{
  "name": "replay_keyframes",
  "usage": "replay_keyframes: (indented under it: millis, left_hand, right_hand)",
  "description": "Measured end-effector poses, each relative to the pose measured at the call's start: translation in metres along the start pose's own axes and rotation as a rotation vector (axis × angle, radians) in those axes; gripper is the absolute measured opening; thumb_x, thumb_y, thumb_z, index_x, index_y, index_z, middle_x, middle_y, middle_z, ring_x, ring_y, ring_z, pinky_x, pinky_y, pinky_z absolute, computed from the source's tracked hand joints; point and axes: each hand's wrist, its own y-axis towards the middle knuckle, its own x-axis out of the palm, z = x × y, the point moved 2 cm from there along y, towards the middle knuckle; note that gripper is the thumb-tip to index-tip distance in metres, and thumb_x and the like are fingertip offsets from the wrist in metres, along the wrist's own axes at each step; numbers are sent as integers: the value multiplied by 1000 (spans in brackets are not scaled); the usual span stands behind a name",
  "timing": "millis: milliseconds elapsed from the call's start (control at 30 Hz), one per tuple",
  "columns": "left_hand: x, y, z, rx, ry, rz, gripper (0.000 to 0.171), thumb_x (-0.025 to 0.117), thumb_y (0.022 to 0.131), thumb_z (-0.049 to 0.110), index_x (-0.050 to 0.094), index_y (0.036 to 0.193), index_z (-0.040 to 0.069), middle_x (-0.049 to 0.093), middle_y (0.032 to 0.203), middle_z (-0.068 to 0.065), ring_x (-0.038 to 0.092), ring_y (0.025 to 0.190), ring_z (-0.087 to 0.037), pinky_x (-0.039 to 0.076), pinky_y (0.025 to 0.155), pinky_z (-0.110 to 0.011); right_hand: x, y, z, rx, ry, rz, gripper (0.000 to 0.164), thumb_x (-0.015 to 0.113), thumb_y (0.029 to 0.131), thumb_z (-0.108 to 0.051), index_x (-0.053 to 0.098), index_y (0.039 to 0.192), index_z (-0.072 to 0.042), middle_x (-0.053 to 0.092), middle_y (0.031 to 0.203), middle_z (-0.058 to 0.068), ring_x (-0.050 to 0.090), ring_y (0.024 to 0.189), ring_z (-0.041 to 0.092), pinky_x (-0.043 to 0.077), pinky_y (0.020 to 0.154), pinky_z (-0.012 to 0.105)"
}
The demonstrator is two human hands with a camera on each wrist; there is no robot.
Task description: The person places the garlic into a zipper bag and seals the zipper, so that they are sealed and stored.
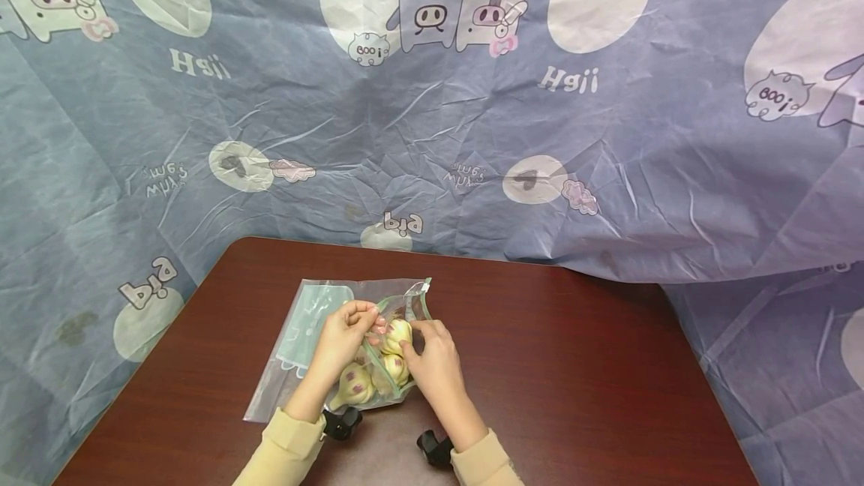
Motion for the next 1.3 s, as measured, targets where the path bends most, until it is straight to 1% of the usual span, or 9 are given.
replay_keyframes:
  millis: [133, 300, 400, 500, 733, 900, 1000, 1133, 1300]
  left_hand:
    - [1, -1, 4, -1, 6, 3, 20, 60, 98, 9, 62, 106, -8, 72, 92, -25, 72, 77, -37, 60, 63, -32]
    - [1, -11, 25, 1, 15, -7, 18, 58, 98, 4, 61, 105, -12, 71, 92, -30, 69, 81, -46, 60, 65, -37]
    - [1, -17, 37, -1, 9, -13, 18, 58, 97, 3, 61, 104, -13, 70, 92, -31, 69, 81, -46, 60, 66, -37]
    - [1, -19, 41, -1, 13, -10, 17, 58, 97, 3, 61, 103, -12, 71, 91, -30, 69, 80, -47, 60, 65, -37]
    - [4, -18, 40, 4, 26, -16, 17, 59, 97, 4, 62, 102, -11, 71, 89, -28, 69, 75, -45, 59, 63, -35]
    - [5, -17, 40, 11, 47, -15, 16, 59, 97, 4, 62, 101, -10, 71, 88, -28, 69, 69, -42, 59, 62, -34]
    - [5, -18, 41, 5, 36, -16, 16, 59, 96, 4, 62, 101, -11, 71, 89, -28, 69, 72, -44, 59, 62, -34]
    - [5, -18, 41, -2, 24, -21, 16, 59, 96, 4, 62, 101, -11, 71, 89, -29, 68, 76, -47, 59, 62, -33]
    - [6, -7, 19, -10, 16, -17, 18, 59, 97, 7, 62, 103, -10, 72, 90, -27, 69, 76, -45, 59, 62, -32]
  right_hand:
    - [-4, -1, 2, -19, 11, 35, 28, 78, 84, -14, 71, 110, -5, 66, 103, 9, 65, 94, 24, 55, 78, 39]
    - [-12, -3, 5, 20, 56, 24, 29, 76, 86, -18, 70, 112, -6, 66, 105, 8, 65, 97, 25, 55, 82, 41]
    - [-17, -3, 9, 56, 95, 12, 30, 74, 88, -20, 70, 114, -6, 66, 108, 9, 65, 100, 28, 55, 85, 43]
    - [-23, -2, 14, 71, 116, 31, 29, 74, 89, -20, 70, 114, -6, 66, 107, 9, 66, 98, 27, 56, 85, 43]
    - [-38, 3, 28, 104, 127, 141, 25, 76, 86, -17, 73, 108, -6, 69, 101, 8, 70, 90, 24, 57, 81, 40]
    - [-42, 6, 44, 143, 113, 159, 24, 76, 87, -18, 73, 107, -5, 69, 100, 9, 71, 89, 24, 58, 80, 39]
    - [-42, 7, 52, 173, 109, 133, 26, 74, 88, -21, 73, 109, -5, 70, 100, 9, 71, 90, 23, 58, 79, 36]
    - [-34, 3, 60, 198, 131, 44, 30, 72, 91, -25, 71, 112, -3, 71, 103, 10, 70, 92, 24, 58, 80, 36]
    - [-21, -6, 67, 225, 157, -78, 35, 68, 94, -31, 69, 114, -2, 73, 103, 10, 71, 92, 23, 58, 78, 36]
